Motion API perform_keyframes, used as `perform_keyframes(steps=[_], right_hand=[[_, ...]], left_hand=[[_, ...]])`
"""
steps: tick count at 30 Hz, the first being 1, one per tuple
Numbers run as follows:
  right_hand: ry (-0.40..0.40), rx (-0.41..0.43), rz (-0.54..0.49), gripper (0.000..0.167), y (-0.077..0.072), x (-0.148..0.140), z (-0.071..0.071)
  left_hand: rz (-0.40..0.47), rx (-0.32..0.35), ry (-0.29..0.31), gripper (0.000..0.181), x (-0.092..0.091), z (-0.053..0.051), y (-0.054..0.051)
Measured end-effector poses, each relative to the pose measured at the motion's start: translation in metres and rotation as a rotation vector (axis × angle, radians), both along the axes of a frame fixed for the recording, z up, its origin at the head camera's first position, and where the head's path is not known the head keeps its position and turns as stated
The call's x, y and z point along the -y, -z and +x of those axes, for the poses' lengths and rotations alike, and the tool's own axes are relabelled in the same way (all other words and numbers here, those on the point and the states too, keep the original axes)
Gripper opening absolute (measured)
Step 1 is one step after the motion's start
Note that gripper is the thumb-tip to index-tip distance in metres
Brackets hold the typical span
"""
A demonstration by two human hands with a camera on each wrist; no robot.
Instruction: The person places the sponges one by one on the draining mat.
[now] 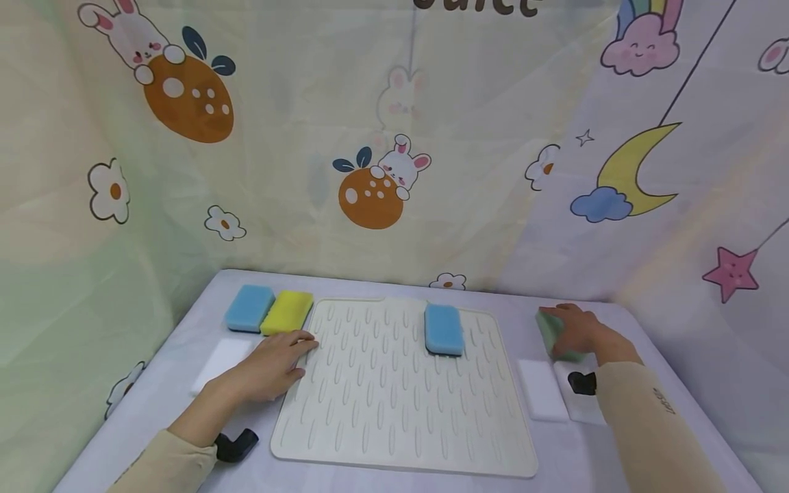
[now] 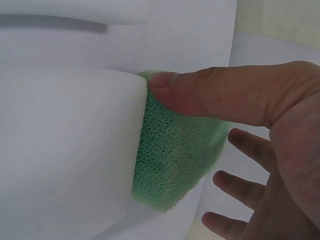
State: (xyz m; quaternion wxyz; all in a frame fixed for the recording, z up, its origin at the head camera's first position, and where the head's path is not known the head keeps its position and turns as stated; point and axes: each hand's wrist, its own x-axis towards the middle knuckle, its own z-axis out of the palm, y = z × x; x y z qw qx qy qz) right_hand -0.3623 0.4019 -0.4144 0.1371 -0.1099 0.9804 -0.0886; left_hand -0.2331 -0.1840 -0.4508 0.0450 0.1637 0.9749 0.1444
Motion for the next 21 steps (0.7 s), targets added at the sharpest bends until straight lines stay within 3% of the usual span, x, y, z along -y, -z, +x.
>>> perform_keyframes(steps=[9,21], right_hand=[[0.033,0.068,-0.059,0.110,0.0031,-0.0004,-0.0019],[0.021,0.093,-0.094,0.110,0.0048,-0.0007,-0.0069]], left_hand=[[-0.003,-0.004,0.014,0.050,0.0005,-0.0007,0.0015],[-0.001,-0.003,0.008,0.050,0.0009,0.0001,0.0005]])
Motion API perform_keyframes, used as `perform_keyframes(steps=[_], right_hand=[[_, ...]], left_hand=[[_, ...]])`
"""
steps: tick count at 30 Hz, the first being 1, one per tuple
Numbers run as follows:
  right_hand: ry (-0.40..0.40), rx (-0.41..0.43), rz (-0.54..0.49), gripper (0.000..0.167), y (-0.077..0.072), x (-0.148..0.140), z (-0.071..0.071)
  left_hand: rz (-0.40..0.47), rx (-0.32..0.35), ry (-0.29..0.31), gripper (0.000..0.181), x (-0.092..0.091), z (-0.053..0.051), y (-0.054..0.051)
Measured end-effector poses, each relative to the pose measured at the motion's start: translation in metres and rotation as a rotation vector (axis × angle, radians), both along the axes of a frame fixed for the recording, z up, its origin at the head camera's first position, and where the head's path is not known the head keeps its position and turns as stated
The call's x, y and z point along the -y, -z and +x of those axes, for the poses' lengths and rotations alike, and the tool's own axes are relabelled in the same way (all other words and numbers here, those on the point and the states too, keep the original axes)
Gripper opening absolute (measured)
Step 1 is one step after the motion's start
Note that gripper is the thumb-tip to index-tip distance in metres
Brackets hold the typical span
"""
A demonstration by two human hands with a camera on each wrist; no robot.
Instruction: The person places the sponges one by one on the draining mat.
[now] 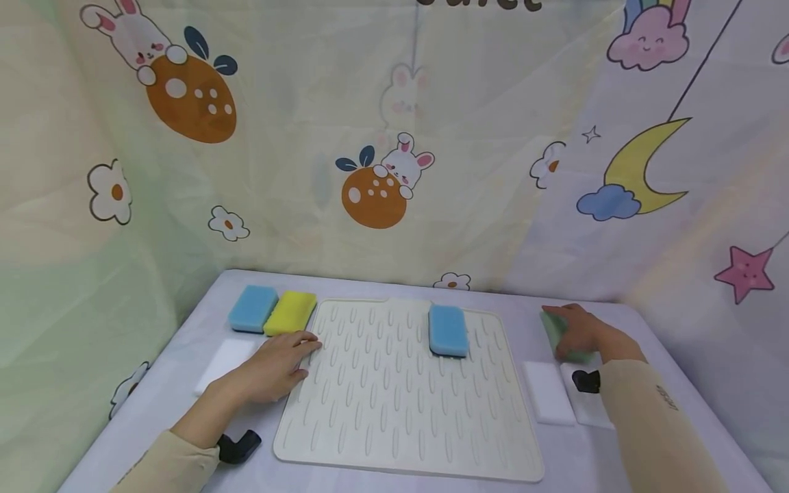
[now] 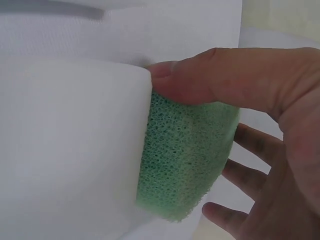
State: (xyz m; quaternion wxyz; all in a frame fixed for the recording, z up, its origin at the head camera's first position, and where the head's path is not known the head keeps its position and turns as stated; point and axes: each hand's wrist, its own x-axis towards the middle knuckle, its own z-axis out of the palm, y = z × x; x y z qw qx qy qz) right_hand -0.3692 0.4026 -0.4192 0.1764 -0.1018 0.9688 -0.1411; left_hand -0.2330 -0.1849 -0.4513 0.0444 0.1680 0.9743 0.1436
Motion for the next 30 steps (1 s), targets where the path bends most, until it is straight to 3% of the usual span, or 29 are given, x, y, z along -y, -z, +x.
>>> perform_keyframes(steps=[7,22,30], right_hand=[[0.001,0.004,0.000,0.110,-0.001,0.000,0.000],[-0.031,-0.070,0.054,0.104,-0.007,0.004,0.007],[-0.035,-0.115,0.085,0.099,-0.011,0.008,0.003]], left_hand=[[-0.007,-0.014,0.006,0.050,0.001,0.000,0.000],[0.005,-0.008,0.006,0.050,0.000,0.001,-0.001],[0.004,-0.002,-0.004,0.050,0.000,0.001,0.000]])
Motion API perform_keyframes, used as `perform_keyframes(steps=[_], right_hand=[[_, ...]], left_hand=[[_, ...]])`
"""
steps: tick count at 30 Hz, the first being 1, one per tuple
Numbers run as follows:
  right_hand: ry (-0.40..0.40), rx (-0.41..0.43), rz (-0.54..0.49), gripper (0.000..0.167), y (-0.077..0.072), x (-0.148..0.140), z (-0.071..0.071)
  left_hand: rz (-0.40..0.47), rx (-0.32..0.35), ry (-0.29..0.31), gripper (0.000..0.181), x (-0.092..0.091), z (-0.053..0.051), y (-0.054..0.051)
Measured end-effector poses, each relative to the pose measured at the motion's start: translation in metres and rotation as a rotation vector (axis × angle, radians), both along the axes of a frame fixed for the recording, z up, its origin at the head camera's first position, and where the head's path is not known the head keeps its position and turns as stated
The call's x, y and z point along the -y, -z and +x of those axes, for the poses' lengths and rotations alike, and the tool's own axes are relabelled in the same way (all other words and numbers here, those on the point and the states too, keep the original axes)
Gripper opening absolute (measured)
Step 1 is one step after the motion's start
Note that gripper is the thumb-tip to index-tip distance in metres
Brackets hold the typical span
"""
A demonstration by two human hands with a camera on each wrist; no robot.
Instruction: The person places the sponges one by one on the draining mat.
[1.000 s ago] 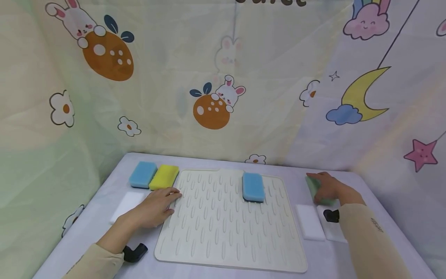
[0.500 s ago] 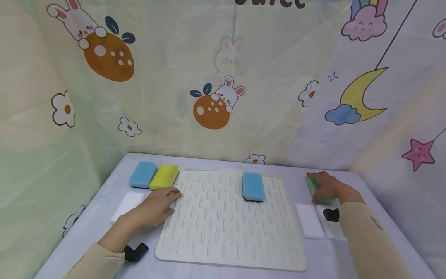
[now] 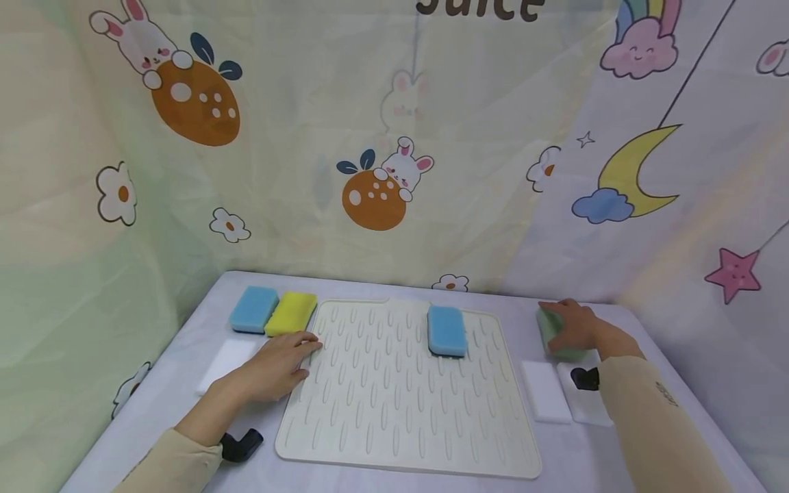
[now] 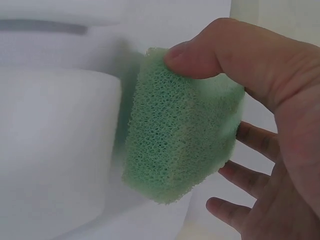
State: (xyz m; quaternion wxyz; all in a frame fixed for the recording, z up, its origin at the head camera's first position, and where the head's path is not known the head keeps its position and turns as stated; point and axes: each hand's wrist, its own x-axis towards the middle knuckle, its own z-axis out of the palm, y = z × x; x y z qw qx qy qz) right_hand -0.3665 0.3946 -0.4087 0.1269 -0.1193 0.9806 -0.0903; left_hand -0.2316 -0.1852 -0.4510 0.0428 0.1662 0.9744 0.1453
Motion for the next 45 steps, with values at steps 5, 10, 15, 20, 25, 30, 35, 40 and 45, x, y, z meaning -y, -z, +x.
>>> perform_keyframes(steps=[5,10,15,20,25,30,35,40,45], right_hand=[[-0.026,-0.008,-0.024,0.099,-0.007,0.007,0.000],[-0.036,-0.007,-0.030,0.099,-0.014,0.013,0.002],[-0.059,-0.022,-0.015,0.099,-0.019,0.017,0.003],[-0.082,-0.031,-0.022,0.100,-0.024,0.025,0.007],[-0.091,-0.044,-0.019,0.100,-0.027,0.035,0.011],[-0.104,-0.044,-0.020,0.098,-0.032,0.046,0.017],[-0.120,-0.040,-0.021,0.096,-0.033,0.055,0.021],[-0.125,-0.034,-0.025,0.096,-0.033,0.063,0.024],[-0.130,-0.036,-0.041,0.096,-0.032,0.069,0.029]], left_hand=[[-0.002,-0.001,0.006,0.050,0.001,-0.001,0.001],[0.005,-0.012,0.012,0.050,0.002,-0.002,0.000],[0.013,-0.002,0.002,0.050,0.002,-0.002,-0.002],[0.014,0.007,-0.003,0.051,0.001,-0.003,-0.002],[0.013,-0.003,0.003,0.051,0.002,-0.002,-0.002],[0.021,0.007,-0.001,0.051,0.001,-0.001,-0.003],[0.013,0.007,0.000,0.051,0.001,-0.002,-0.001],[0.013,0.007,0.002,0.052,0.001,-0.002,0.000],[0.022,0.010,0.005,0.051,0.000,0.000,-0.001]])
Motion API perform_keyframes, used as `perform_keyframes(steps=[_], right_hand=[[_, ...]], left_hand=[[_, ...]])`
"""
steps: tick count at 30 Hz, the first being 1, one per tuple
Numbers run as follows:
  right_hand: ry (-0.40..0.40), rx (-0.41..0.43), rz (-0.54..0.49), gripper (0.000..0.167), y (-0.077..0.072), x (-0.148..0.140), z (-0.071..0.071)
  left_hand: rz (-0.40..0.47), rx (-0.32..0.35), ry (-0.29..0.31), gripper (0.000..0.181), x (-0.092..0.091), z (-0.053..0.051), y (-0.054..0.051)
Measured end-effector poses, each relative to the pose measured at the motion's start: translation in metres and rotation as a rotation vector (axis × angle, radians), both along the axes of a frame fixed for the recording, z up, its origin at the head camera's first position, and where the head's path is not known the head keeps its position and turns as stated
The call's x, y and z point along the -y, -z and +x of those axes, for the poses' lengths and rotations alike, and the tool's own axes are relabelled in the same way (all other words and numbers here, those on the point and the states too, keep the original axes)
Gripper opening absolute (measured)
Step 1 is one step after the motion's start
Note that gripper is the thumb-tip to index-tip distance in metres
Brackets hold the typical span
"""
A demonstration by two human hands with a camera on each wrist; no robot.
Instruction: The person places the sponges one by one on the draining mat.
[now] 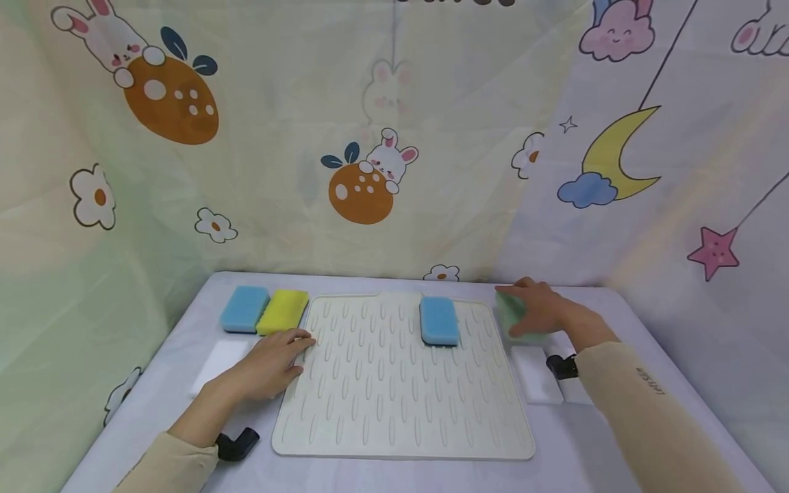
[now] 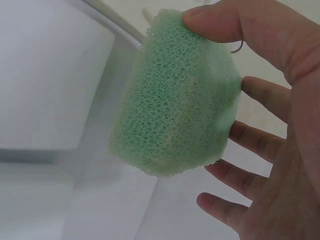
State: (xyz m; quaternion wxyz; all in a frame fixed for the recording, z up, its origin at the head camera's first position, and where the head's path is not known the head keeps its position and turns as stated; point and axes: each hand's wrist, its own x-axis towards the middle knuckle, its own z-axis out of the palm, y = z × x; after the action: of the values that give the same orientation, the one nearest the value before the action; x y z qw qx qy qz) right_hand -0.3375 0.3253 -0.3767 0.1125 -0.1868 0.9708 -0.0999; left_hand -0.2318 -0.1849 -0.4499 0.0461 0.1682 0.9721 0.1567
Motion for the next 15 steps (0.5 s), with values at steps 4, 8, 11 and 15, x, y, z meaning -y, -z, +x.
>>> perform_keyframes(steps=[4,8,11,15], right_hand=[[-0.008,-0.011,0.008,0.095,0.002,0.007,0.000],[-0.018,-0.020,0.022,0.095,0.004,0.013,0.001],[-0.024,-0.020,0.030,0.095,0.005,0.017,0.001],[-0.020,-0.005,0.036,0.096,0.005,0.020,0.002]], left_hand=[[0.001,0.008,-0.007,0.051,0.000,0.001,-0.001],[-0.003,0.012,-0.010,0.051,-0.001,0.001,-0.001],[-0.005,0.011,-0.010,0.051,0.000,0.001,-0.001],[-0.003,0.010,-0.008,0.051,0.000,0.001,-0.001]])
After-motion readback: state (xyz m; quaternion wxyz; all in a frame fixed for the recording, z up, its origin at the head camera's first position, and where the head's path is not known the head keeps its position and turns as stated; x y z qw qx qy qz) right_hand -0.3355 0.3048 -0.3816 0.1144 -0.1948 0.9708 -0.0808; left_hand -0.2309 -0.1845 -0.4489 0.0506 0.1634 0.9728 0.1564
